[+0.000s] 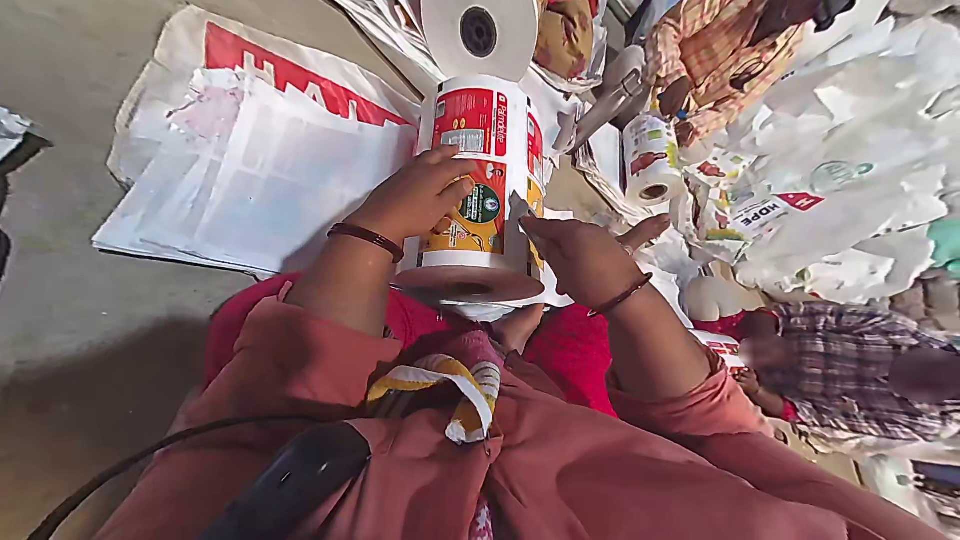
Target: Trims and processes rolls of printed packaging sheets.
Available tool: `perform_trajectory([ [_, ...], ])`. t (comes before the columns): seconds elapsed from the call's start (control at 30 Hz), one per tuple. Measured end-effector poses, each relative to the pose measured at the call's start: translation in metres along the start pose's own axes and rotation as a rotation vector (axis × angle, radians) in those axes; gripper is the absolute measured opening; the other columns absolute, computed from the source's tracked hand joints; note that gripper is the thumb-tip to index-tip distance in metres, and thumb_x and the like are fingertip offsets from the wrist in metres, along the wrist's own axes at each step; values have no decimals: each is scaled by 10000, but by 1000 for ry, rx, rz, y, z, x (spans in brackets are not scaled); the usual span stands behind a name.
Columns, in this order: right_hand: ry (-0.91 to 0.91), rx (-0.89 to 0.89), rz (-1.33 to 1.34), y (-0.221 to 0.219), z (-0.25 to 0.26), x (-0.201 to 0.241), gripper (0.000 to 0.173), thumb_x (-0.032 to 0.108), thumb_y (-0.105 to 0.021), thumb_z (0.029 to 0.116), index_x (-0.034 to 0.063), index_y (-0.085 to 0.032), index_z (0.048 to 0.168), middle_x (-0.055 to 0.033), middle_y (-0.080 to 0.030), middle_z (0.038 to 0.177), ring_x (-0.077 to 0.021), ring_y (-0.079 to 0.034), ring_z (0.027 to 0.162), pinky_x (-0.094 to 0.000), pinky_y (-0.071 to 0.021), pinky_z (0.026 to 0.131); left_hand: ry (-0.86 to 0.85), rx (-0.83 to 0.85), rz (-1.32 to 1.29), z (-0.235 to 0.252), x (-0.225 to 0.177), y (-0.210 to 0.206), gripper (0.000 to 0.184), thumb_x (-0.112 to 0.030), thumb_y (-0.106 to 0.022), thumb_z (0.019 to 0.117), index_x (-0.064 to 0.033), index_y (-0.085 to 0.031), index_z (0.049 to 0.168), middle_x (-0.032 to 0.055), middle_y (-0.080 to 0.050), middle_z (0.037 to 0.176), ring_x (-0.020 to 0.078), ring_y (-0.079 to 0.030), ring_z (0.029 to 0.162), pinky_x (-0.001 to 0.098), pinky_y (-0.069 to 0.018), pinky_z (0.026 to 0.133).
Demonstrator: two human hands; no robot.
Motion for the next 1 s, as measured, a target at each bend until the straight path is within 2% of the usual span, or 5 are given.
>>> perform_trajectory([
  [0.1, 35, 42, -186, 2, 5, 13, 420, 144, -430, 1096, 144, -550, 1498, -196, -707, 1091, -351, -701, 955, -538, -558, 847, -2, -6, 1, -1, -1, 1, 469, -382, -379, 1112, -167, -537, 1498, 180, -362, 1627, 356, -362, 1499, 576, -310, 1202],
  [0.3, 54, 160, -211, 9, 8, 22, 389, 146, -430, 1105, 102, -561, 1469, -149, -714, 1056, -273, -710, 790, -471, -594, 752, 55, 26, -24, -5, -4, 1, 451, -368, -359, 1122, -163, -529, 1487, 167, -349, 1626, 305, -548, 1350, 502, -489, 1076],
  [0.57, 129, 232, -324, -3, -25, 39, 390, 140, -457, 1091, 116, -577, 1462, -160, -726, 1103, -332, -701, 1008, -536, -539, 903, 28, 24, 16, -6, -6, 3, 458, -354, -348, 1125, -129, -549, 1470, 182, -391, 1606, 348, -442, 1449, 574, -367, 1169],
  [0.87, 275, 356, -35, -26, -89, 40, 323, 175, -543, 1066, 176, -685, 1356, -77, -748, 973, -205, -702, 849, -436, -572, 787, 20, 25, 20, -8, -5, 4, 474, -352, -348, 1123, -90, -561, 1456, 184, -425, 1589, 362, -390, 1485, 597, -310, 1194],
  [1.0, 51, -23, 259, 33, -53, -8, 391, 132, -518, 1073, 181, -590, 1455, -125, -699, 915, -158, -592, 530, -355, -539, 495, 8, 5, -6, -6, -5, 6, 447, -302, -379, 1122, -36, -571, 1426, 215, -445, 1560, 391, -421, 1453, 614, -324, 1177],
])
Point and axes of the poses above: each hand's wrist, its own z-axis towards the middle knuckle, its own y-axis out of the back of the hand, x = y × z, the point moved 10 cm from there along z, towards the middle knuckle
